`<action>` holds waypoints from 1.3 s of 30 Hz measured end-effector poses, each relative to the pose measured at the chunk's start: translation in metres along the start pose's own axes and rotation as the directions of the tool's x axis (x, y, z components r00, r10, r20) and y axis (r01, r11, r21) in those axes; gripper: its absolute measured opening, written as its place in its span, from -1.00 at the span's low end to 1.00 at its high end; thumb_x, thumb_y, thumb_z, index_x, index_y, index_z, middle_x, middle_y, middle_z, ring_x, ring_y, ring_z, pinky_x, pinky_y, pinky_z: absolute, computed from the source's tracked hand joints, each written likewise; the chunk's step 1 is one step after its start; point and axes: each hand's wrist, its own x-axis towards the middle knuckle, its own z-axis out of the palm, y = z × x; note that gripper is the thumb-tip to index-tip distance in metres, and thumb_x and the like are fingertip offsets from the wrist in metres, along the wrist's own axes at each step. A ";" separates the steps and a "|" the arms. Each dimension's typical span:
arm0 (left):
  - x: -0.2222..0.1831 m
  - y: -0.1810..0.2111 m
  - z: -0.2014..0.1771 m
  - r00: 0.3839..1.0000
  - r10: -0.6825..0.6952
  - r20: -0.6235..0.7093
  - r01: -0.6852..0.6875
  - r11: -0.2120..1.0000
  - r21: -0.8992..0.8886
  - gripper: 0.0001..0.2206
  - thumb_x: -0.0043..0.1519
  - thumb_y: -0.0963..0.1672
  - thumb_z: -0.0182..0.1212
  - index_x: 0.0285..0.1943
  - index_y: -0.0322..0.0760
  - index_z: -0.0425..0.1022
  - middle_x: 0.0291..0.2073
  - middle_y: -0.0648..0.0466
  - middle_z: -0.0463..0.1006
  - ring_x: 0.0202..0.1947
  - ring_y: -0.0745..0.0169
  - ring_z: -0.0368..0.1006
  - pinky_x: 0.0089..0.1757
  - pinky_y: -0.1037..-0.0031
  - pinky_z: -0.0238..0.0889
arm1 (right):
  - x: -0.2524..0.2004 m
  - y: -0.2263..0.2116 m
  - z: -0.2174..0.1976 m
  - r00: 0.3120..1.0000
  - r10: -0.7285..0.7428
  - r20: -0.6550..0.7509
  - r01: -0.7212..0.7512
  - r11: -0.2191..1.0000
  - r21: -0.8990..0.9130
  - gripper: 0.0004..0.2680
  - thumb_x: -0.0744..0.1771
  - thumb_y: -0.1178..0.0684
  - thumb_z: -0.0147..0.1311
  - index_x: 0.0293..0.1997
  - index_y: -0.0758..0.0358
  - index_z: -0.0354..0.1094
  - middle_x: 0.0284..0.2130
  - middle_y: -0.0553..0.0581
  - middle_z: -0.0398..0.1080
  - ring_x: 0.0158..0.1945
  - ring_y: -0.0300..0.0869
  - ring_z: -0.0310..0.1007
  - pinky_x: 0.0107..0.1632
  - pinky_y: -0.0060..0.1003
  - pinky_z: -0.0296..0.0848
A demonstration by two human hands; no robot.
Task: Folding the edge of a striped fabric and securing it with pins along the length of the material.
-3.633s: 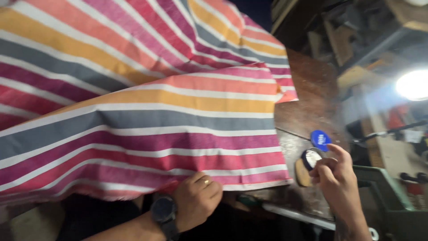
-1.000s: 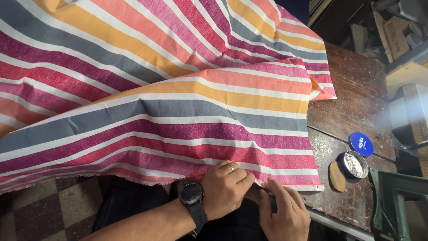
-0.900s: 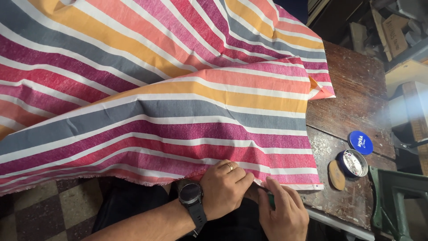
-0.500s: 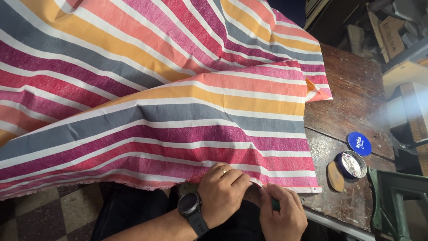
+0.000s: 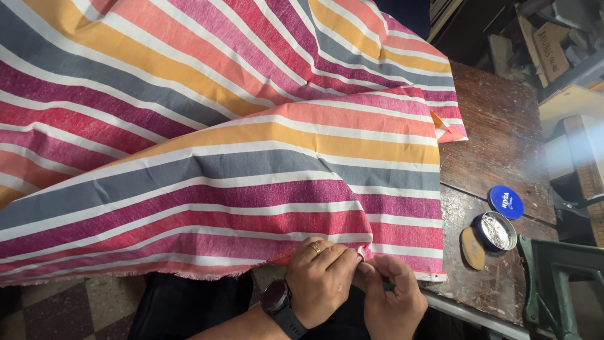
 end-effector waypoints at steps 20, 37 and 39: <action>0.006 -0.004 -0.004 1.000 -0.014 0.003 0.014 1.000 -0.007 -0.76 0.36 -0.20 0.26 -0.44 -0.22 0.50 -0.56 0.17 0.45 -0.52 0.20 0.36 -0.31 0.36 0.34 | 0.028 0.014 -0.020 0.931 0.060 0.359 -0.091 0.993 0.070 -0.59 0.24 0.17 0.38 0.22 0.07 0.43 -0.26 0.06 0.72 -0.22 -0.30 0.70 -0.12 -0.42 0.65; 0.003 -0.016 -0.013 0.983 0.161 0.082 -0.158 0.986 -0.043 -0.82 0.42 -0.22 0.08 -0.15 -0.40 0.62 -0.32 0.04 0.61 -0.33 0.10 0.53 -0.17 0.30 0.41 | 0.030 0.009 -0.018 0.814 -0.503 0.292 0.565 0.801 -0.196 -0.61 0.23 0.13 0.31 0.19 0.19 0.42 -0.05 0.02 0.55 0.04 0.00 0.46 0.12 -0.13 0.51; 0.003 -0.014 -0.022 0.984 0.145 0.099 -0.143 0.989 -0.030 -0.80 0.45 -0.17 0.07 -0.10 -0.39 0.61 -0.27 0.03 0.62 -0.28 0.10 0.54 -0.14 0.29 0.41 | 0.034 0.004 -0.019 0.791 -0.556 0.254 0.609 0.754 -0.247 -0.76 0.27 0.19 0.22 0.05 0.19 0.49 -0.14 0.02 0.57 -0.06 -0.04 0.51 0.07 -0.13 0.50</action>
